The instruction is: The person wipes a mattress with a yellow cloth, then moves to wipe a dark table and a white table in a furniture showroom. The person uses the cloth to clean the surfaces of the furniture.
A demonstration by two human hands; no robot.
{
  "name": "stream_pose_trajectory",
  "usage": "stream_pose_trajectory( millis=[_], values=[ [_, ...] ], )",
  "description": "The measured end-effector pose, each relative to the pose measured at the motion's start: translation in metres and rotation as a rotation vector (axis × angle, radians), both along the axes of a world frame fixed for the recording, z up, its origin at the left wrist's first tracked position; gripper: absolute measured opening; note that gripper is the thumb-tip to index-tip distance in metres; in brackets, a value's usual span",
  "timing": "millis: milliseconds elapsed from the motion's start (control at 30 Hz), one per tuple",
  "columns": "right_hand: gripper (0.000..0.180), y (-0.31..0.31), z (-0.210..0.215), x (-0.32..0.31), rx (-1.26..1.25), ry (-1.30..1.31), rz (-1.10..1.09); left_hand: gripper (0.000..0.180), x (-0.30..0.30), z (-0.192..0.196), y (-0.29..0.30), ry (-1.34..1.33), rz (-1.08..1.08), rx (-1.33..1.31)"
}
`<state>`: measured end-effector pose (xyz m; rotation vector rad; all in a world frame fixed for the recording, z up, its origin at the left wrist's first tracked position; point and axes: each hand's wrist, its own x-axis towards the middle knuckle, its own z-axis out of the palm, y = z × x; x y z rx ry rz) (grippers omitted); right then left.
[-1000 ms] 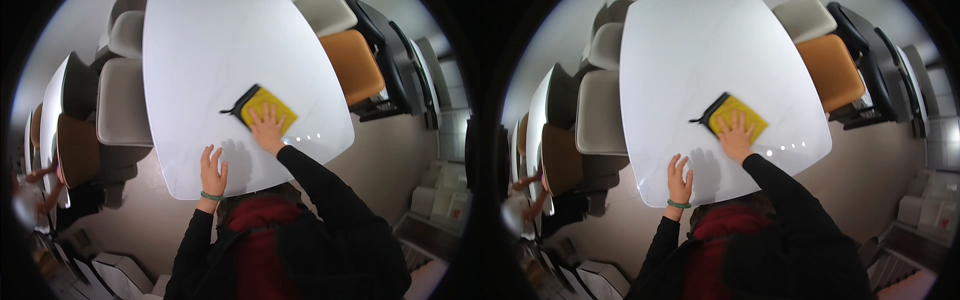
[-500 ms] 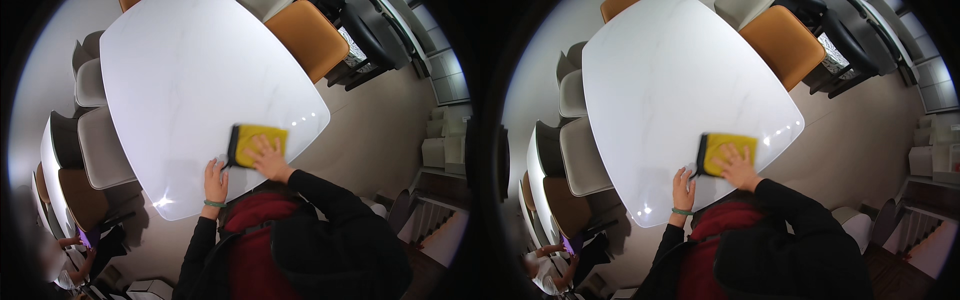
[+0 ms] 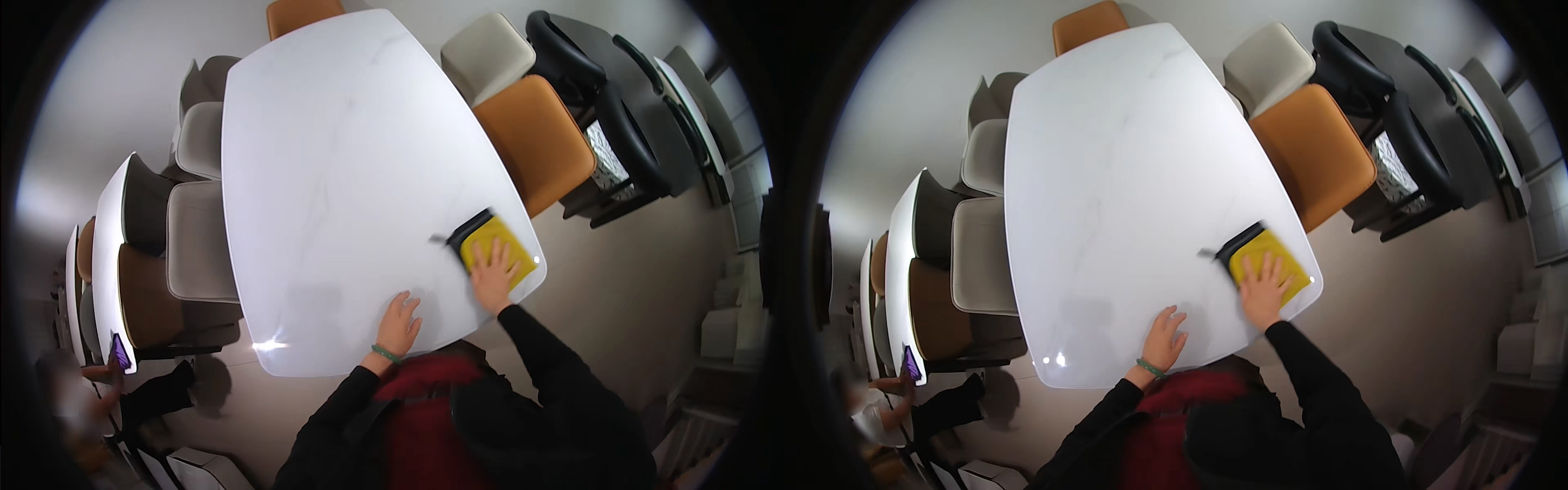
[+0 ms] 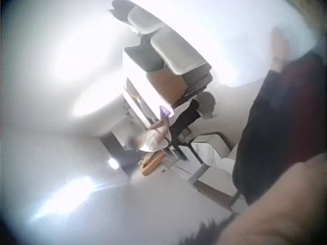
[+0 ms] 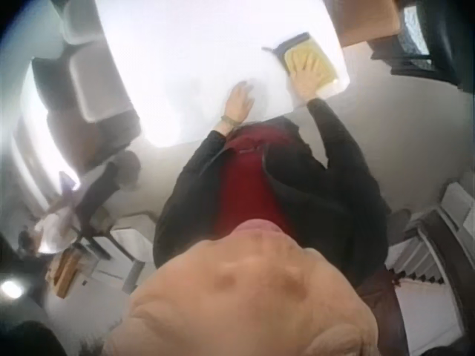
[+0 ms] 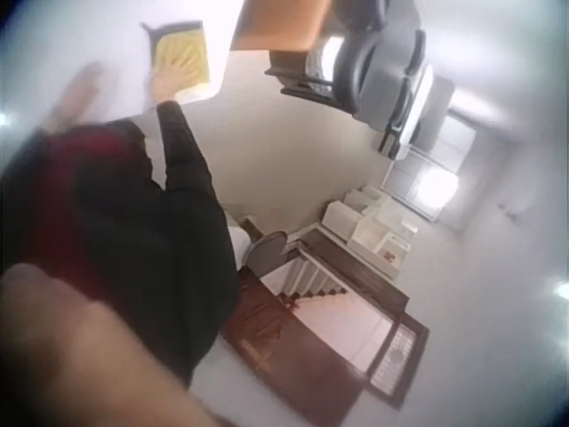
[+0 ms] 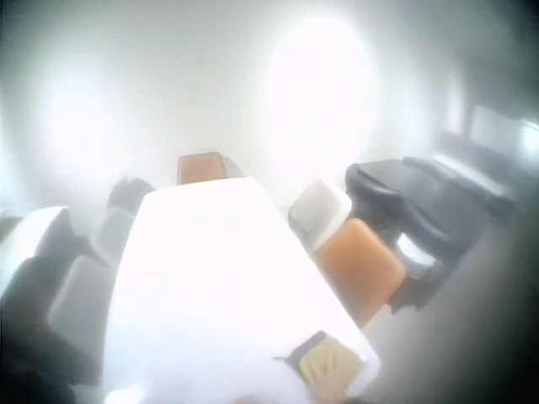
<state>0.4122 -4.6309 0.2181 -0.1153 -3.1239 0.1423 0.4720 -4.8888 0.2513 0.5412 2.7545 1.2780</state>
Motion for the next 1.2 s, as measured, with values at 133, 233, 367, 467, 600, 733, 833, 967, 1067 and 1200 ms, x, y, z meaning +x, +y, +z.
stream_pose_trajectory(
  millis=[133, 233, 367, 467, 600, 733, 833, 967, 1067, 1200],
  values=[
    [0.050, -0.065, 0.008, 0.029, -0.204, -0.011, 0.540, 0.046, -0.013, 0.002, 0.016, 0.124, 0.032, 0.005],
    [0.048, -0.080, 0.016, 0.034, -0.241, -0.127, 0.820, 0.049, -0.018, -0.007, 0.011, 0.124, 0.035, 0.007],
    [0.045, -0.075, 0.013, 0.007, -0.294, -0.081, 0.919, 0.051, -0.017, -0.016, 0.008, 0.079, 0.117, -0.044],
    [0.044, -0.080, 0.013, -0.020, -0.312, -0.048, 0.953, 0.055, -0.023, -0.019, 0.008, 0.081, 0.147, -0.120],
    [0.047, -0.087, 0.006, -0.034, -0.267, -0.033, 0.927, 0.057, -0.052, -0.021, 0.015, 0.144, 0.211, -0.110],
    [0.055, -0.084, 0.007, -0.028, -0.260, -0.032, 0.924, 0.063, -0.056, -0.023, 0.020, 0.075, 0.160, -0.181],
    [0.056, -0.081, 0.006, -0.014, -0.311, -0.063, 0.893, 0.066, -0.046, -0.024, 0.021, 0.000, 0.137, -0.214],
    [0.056, -0.078, 0.015, -0.003, -0.329, -0.061, 0.814, 0.067, -0.038, -0.025, 0.025, -0.026, 0.138, -0.222],
    [0.056, -0.075, 0.023, 0.003, -0.318, -0.065, 0.712, 0.066, -0.039, -0.024, 0.024, -0.048, 0.147, -0.206],
    [0.056, -0.069, 0.023, 0.014, -0.288, -0.058, 0.560, 0.066, -0.042, -0.025, 0.027, -0.055, 0.103, -0.316]
  ],
)
